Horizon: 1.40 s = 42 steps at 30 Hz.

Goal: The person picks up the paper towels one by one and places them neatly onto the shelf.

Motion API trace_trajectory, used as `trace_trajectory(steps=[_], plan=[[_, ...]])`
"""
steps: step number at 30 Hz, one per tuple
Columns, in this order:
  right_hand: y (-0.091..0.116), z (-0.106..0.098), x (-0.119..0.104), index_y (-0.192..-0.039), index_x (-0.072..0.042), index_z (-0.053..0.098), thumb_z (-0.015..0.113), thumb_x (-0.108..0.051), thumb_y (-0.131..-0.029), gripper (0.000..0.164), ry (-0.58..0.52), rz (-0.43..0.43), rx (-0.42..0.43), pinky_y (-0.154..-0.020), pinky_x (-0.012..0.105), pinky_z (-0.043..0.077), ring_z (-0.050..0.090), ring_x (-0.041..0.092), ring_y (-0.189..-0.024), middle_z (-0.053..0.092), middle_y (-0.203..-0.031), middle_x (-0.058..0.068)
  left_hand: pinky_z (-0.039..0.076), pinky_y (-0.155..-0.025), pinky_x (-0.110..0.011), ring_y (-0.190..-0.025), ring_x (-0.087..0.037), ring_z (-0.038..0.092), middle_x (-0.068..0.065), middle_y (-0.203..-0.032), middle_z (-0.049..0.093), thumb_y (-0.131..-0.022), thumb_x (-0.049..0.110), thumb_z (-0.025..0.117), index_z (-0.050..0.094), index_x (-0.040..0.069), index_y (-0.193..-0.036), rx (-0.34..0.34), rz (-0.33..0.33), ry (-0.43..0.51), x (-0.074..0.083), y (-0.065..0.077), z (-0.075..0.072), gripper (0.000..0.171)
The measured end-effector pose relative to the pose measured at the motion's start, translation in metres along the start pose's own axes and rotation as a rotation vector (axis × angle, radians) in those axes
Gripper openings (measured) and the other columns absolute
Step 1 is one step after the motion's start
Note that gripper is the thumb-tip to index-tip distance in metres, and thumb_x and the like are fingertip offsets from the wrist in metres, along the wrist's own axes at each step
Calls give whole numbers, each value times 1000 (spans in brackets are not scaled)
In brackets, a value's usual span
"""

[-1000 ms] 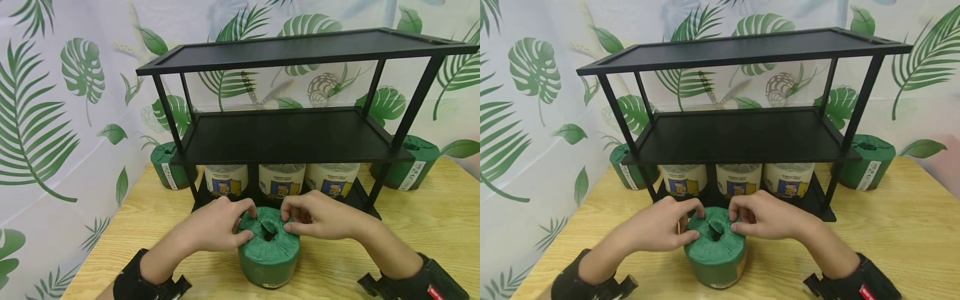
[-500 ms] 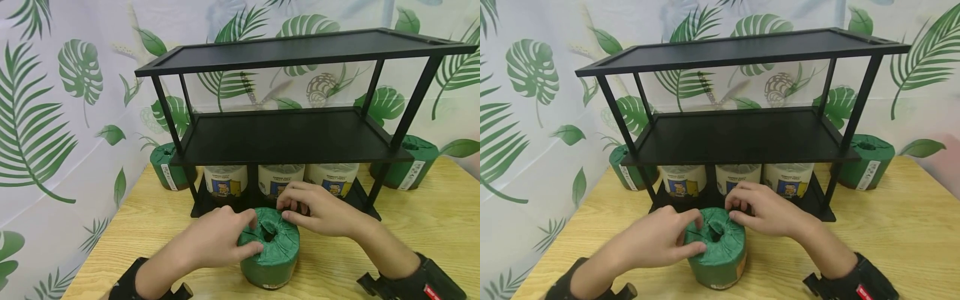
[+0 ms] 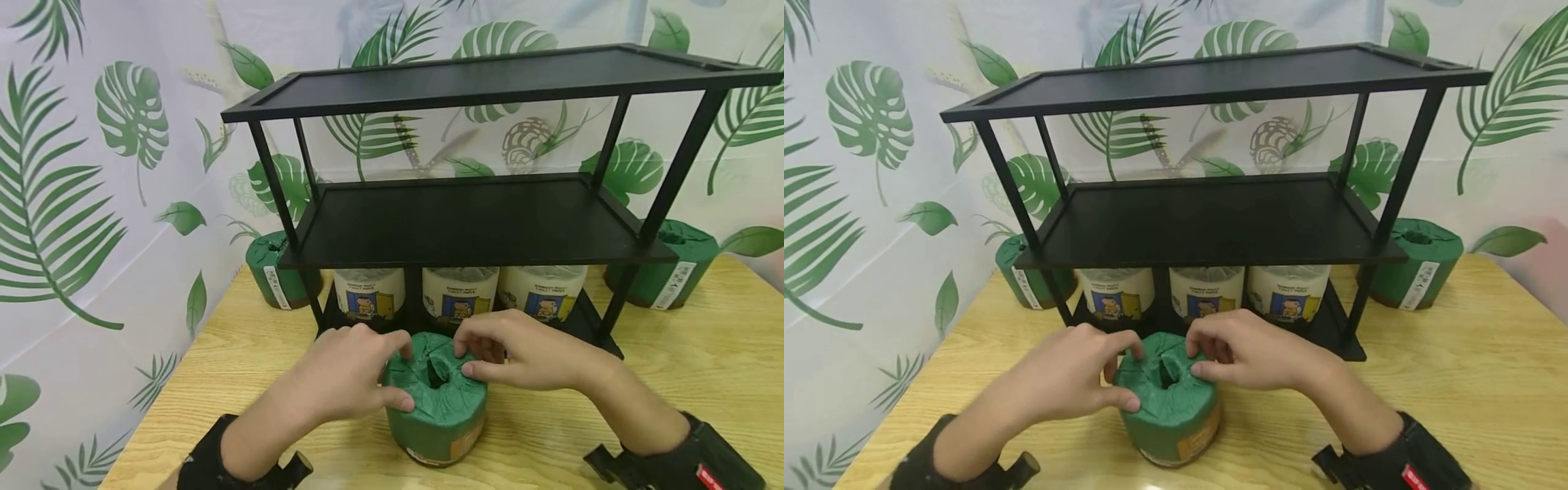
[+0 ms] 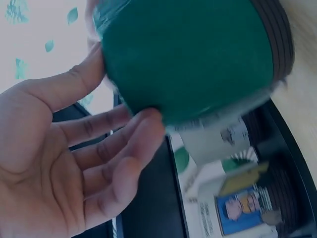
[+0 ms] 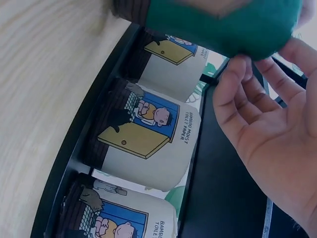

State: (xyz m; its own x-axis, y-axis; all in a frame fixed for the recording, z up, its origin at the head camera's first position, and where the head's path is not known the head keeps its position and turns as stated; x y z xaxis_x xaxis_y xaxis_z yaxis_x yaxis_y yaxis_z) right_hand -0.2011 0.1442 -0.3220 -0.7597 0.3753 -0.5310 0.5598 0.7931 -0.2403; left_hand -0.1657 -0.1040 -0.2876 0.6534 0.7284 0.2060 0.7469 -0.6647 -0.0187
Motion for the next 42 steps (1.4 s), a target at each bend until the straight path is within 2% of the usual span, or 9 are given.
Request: trace_trajectory(steps=[3, 7, 12, 16, 20, 23, 25, 33, 42], plan=[[0, 0, -2, -98, -28, 55, 57, -33, -91, 9, -25, -12, -18, -54, 25, 47, 48, 4, -60, 50, -71, -11, 43, -49, -25, -58, -2, 48, 11, -67, 53, -72, 49, 72, 59, 24, -103, -23, 1, 34, -10, -1, -3, 42], [0, 0, -2, -98, -28, 55, 56, -34, -91, 9, -15, -16, -23, -52, 24, 46, 47, 4, -59, 50, -71, -12, 45, -51, -25, -59, -1, 50, 12, -68, 54, -74, 48, 70, 60, 24, -105, -54, 19, 65, -14, -1, -4, 41], [0, -3, -3, -99, -29, 55, 54, -30, -93, 6, 52, -29, 62, -51, 24, 45, 46, 3, -59, 50, -75, -13, 44, -49, -23, -53, 1, 49, 14, -58, 51, -80, 49, 65, 58, 22, -107, -52, 21, 91, -11, 3, -5, 38], [-1, 0, -2, -108, -28, 56, 54, -32, -92, 16, 97, 6, 122, -54, 25, 46, 47, 6, -64, 50, -85, -11, 43, -47, -21, -47, 1, 47, 11, -52, 47, -86, 47, 59, 57, 18, -108, -37, 27, 108, -3, 4, -3, 36], [-1, 4, -1, -120, -29, 53, 53, -38, -92, 29, 94, 53, 64, -60, 27, 48, 48, 7, -73, 49, -99, -10, 43, -48, -18, -49, 3, 47, 11, -57, 48, -87, 43, 60, 56, 14, -107, -36, 36, 82, 5, 4, 0, 36], [-1, 6, -1, -122, -30, 51, 54, -41, -91, 33, 83, 60, 17, -62, 26, 48, 48, 8, -75, 48, -103, -11, 43, -49, -17, -50, 3, 47, 10, -61, 49, -85, 41, 62, 56, 12, -106, -30, 31, 56, 8, 2, 2, 36], [-1, 6, -2, -121, -31, 51, 55, -43, -90, 34, 74, 57, 2, -61, 26, 48, 48, 8, -75, 49, -101, -12, 44, -50, -17, -53, 4, 48, 10, -63, 51, -85, 40, 64, 57, 12, -107, -23, 27, 55, 9, 2, 3, 36], [0, 2, -5, -106, -29, 54, 63, -45, -83, 29, 48, 15, -1, -53, 24, 44, 46, 9, -58, 48, -70, -8, 46, -58, -17, -66, 4, 52, 5, -85, 64, -86, 32, 63, 60, 14, -114, 10, 60, 62, 4, -2, 6, 33], [1, 2, -6, -100, -28, 53, 64, -44, -83, 26, 33, -4, -24, -50, 22, 43, 45, 7, -54, 48, -65, -9, 46, -61, -17, -69, 4, 53, 6, -92, 64, -89, 31, 61, 59, 17, -116, -34, 92, 78, -2, -6, 7, 31]])
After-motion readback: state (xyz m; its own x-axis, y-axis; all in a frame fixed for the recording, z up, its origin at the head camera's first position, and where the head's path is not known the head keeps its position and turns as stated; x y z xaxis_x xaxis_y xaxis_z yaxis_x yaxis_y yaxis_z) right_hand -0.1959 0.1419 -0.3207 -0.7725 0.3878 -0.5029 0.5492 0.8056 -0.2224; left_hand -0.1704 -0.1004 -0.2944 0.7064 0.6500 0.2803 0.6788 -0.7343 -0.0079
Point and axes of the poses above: each hand's wrist, its own y-axis away from the middle knuckle, its own z-axis out of the palm, x = y × z, the point moved 1 cm from there along -y, towards the middle knuckle
